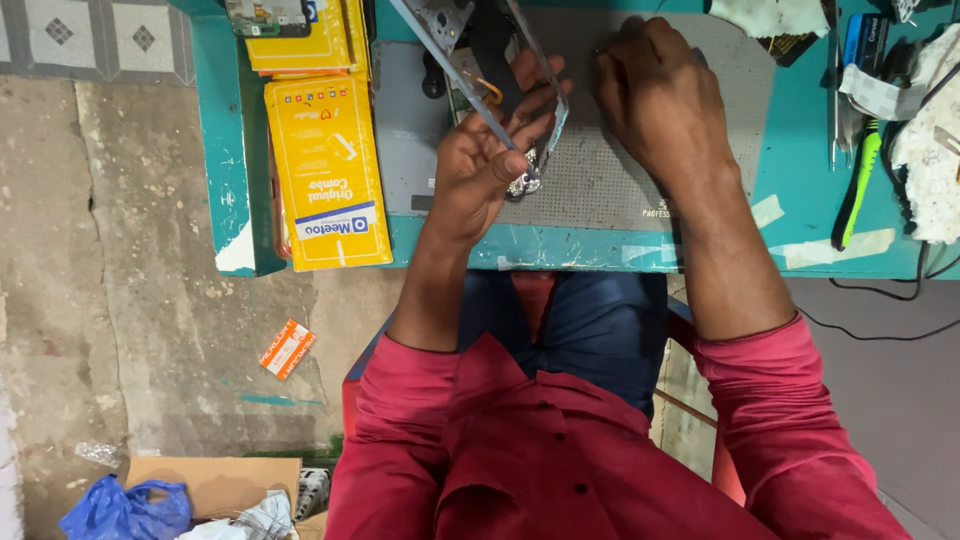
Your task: The person disassembles a smartphone, removes the battery, and cleans the internal frame using a yellow box. They then reinsert the battery and connect internal components using a metal tool.
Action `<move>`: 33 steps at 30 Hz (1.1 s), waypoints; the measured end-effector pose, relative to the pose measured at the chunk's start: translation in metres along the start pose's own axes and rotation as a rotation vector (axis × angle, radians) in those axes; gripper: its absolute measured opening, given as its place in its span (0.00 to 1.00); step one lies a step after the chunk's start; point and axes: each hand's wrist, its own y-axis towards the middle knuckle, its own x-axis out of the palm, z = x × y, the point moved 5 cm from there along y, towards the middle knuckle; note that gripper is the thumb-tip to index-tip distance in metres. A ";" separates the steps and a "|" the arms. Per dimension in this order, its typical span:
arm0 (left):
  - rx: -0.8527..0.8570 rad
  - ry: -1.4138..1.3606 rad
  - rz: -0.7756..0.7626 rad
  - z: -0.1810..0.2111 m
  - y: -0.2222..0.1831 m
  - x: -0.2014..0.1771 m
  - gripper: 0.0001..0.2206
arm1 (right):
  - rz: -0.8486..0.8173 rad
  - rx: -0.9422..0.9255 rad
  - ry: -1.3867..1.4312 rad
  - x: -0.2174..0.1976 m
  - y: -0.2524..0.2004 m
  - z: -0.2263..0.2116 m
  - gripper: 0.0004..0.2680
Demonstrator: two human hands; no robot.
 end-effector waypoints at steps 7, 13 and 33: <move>-0.005 -0.026 0.012 0.001 0.000 0.000 0.37 | 0.036 -0.064 0.281 -0.025 -0.004 -0.015 0.07; -0.004 0.011 -0.015 -0.002 0.000 0.000 0.36 | 0.022 -0.176 0.386 -0.025 -0.002 -0.026 0.07; -0.071 0.157 -0.020 -0.015 -0.002 -0.003 0.33 | -0.002 -0.151 0.384 -0.010 -0.007 -0.021 0.08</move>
